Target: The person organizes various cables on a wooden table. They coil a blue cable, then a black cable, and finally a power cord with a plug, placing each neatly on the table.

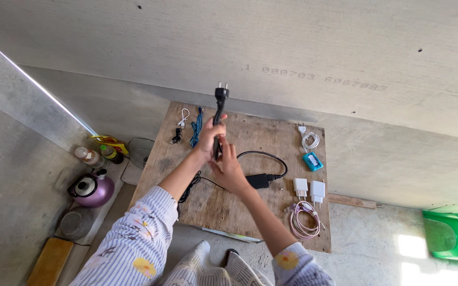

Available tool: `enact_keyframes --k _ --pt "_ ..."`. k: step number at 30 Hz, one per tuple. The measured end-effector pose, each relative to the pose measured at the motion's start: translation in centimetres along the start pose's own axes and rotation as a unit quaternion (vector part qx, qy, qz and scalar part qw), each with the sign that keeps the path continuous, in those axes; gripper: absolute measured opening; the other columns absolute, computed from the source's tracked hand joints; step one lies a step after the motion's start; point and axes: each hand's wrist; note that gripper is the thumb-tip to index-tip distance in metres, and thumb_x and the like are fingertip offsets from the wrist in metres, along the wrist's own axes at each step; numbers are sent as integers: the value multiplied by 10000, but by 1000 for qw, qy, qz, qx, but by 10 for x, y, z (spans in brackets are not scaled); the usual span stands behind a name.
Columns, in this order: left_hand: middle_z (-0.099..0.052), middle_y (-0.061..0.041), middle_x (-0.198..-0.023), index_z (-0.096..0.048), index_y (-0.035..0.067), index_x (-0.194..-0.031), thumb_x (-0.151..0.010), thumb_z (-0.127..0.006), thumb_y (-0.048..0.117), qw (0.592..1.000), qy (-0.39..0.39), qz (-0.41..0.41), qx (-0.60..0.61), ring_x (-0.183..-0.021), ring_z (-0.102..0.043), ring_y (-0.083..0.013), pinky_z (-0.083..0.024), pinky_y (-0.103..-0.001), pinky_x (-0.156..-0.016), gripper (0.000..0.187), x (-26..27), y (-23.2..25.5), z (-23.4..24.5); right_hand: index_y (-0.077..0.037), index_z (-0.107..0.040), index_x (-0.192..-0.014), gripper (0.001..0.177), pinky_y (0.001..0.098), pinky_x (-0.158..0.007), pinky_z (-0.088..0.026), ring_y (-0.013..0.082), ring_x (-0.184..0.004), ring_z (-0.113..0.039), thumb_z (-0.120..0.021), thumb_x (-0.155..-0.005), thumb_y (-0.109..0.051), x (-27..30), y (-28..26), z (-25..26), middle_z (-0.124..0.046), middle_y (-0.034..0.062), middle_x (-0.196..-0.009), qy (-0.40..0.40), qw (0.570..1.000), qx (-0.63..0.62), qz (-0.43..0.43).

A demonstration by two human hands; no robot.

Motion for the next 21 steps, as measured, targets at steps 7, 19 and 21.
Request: enact_keyframes --k 7,19,21 --pt "-399 16 -815 -531 7 -1305 -762 -595 121 968 -180 79 154 -677 -368 -100 -325 -239 -591 558 3 31 13 -78 -558 -1359 497 423 -1089 -508 329 -1264 -615 -667 -875 -48 -6 163 34 -618 160 -1361 82 984 131 -87" --pt "-431 33 -797 -560 59 -1271 -694 -741 292 958 -196 150 -149 -633 -420 -77 -343 -228 -538 648 11 -12 -7 -37 -555 -1274 233 446 -969 -541 264 -1162 -675 -518 -1053 -103 13 144 37 -635 86 -1140 115 768 -569 -270" --pt "-512 43 -839 -585 91 -1229 -639 -764 316 947 -162 128 -245 -699 -515 -75 -425 -228 -583 657 9 -37 -3 -26 -595 -1243 213 419 -948 -539 249 -1127 -685 -553 -1051 -107 24 146 39 -625 75 -1094 128 794 -538 -250"
Point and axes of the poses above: each hand's wrist, its own x-axis away from the middle knuckle, its own z-axis out of the back of the hand, y = z × x
